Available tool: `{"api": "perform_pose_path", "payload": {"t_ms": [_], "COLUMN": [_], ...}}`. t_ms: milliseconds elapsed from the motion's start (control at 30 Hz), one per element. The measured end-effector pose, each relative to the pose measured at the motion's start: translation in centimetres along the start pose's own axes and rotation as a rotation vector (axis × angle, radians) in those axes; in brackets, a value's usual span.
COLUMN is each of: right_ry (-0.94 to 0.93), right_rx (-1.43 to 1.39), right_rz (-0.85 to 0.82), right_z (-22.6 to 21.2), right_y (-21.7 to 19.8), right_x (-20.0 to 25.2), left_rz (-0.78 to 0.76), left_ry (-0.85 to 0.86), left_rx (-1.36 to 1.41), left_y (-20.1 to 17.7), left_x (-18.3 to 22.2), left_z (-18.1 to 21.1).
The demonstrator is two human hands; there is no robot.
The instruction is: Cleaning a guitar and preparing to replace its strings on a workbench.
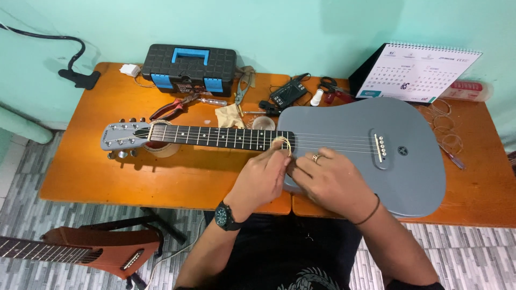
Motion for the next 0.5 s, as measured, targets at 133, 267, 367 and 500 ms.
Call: {"api": "perform_pose_path", "payload": {"t_ms": [133,267,367,500], "right_ry": [-0.092,-0.027,0.143,0.161], "right_rx": [0.084,0.159,-0.362,-0.77], "right_rz": [0.066,0.074,0.079,0.165], "right_z": [-0.6,1.2,2.8,3.2], "right_y": [-2.2,-3.3,-3.4,-1.0], "right_x": [-0.3,1.0,-0.4,-1.1], "left_rz": [-0.134,-0.267,-0.334,-0.321], "left_ry": [-0.049,-0.231,-0.273,-0.285], "left_rx": [0.067,0.66,1.114,1.356], "left_y": [-1.0,-2.4,-1.8,-1.8], "left_x": [-0.4,-0.9,-0.1,-0.4], "left_z": [0.9,1.0,0.9,2.5]}}
Point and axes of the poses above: each hand's wrist, its own x-axis away from the middle knuckle, its own y-axis out of the palm, z = x × y, the point moved 4 cm from there along -x, towards the middle knuckle, and after that the axes turned 5 degrees about -z, right-handed, at the moved point
